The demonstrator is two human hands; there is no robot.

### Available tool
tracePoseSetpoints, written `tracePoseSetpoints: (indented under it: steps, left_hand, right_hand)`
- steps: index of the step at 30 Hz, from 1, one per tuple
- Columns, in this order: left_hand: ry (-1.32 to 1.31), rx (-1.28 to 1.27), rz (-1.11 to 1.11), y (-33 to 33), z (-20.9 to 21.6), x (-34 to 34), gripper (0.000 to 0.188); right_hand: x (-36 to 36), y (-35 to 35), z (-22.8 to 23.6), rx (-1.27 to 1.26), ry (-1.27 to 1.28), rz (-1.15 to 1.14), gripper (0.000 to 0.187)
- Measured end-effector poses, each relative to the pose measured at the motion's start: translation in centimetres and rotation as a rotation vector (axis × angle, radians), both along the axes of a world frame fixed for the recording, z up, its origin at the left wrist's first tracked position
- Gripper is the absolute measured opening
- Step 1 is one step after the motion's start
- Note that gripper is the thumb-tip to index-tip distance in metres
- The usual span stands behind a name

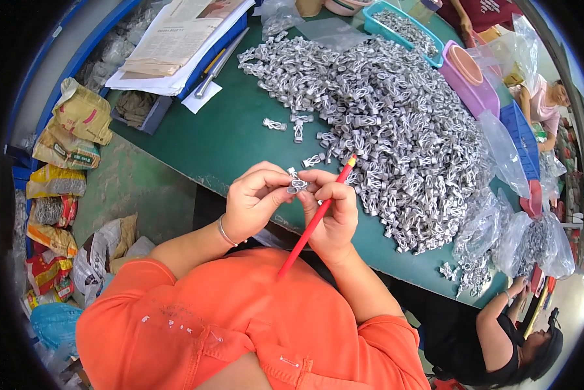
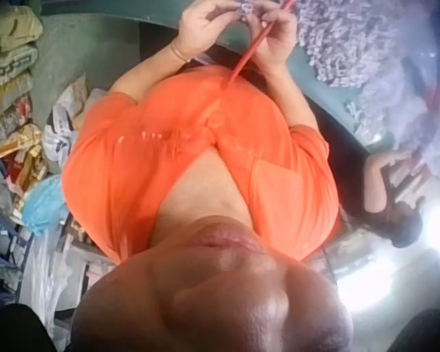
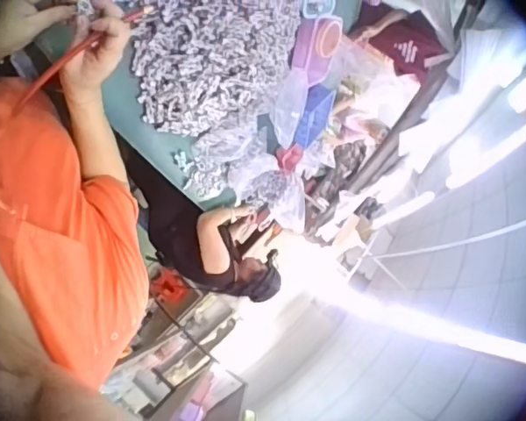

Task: The person uses their hands and a pencil to assemble small metal and plastic components taken from a pile on a table. They pick up a component, manipulate it by fitting parts together, and place it aside while handling items one at a time.

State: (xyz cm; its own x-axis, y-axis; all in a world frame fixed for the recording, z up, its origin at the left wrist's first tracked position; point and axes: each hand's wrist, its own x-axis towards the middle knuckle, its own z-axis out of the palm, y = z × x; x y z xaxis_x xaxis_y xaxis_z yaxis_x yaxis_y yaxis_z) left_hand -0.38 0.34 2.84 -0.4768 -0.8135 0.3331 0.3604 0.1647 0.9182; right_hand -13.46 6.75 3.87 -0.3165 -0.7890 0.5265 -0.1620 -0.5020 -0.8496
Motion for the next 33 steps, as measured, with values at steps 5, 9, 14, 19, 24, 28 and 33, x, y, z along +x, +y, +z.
tracePoseSetpoints:
  steps: [5,9,14,19,24,28,33]
  left_hand:
    - [-0.050,0.164,-0.064,0.3,0.4,0.5,0.013]
    - [0.000,0.778,-0.476,-0.7,0.5,1.6,0.030]
    - [-0.056,0.557,-0.389,-1.0,0.3,0.6,0.012]
    - [-0.225,-0.192,-0.079,-0.8,0.4,0.4,0.012]
    - [-0.244,-0.520,0.098,-0.6,0.6,0.0,0.022]
    - [-0.210,-0.588,0.120,-0.5,0.6,-0.5,0.023]
    - [-0.277,-0.659,-0.011,-0.4,0.2,-0.8,0.030]
  right_hand:
    - [-0.2,0.1,-0.1,-0.100,0.190,-0.119,0.026]
    - [-1.2,-0.1,1.1,-0.189,0.692,-0.137,0.031]
    - [-1.1,0.5,-0.3,-0.146,0.422,-0.128,0.029]
    - [-1.1,0.8,-0.3,-0.022,0.045,-0.063,0.038]
    - [-1.4,0.8,-0.1,-0.093,0.252,-0.052,0.042]
    - [-2.1,0.9,0.3,-0.139,0.337,-0.048,0.041]
    - [-2.7,1.7,0.7,-0.160,0.560,-0.117,0.039]
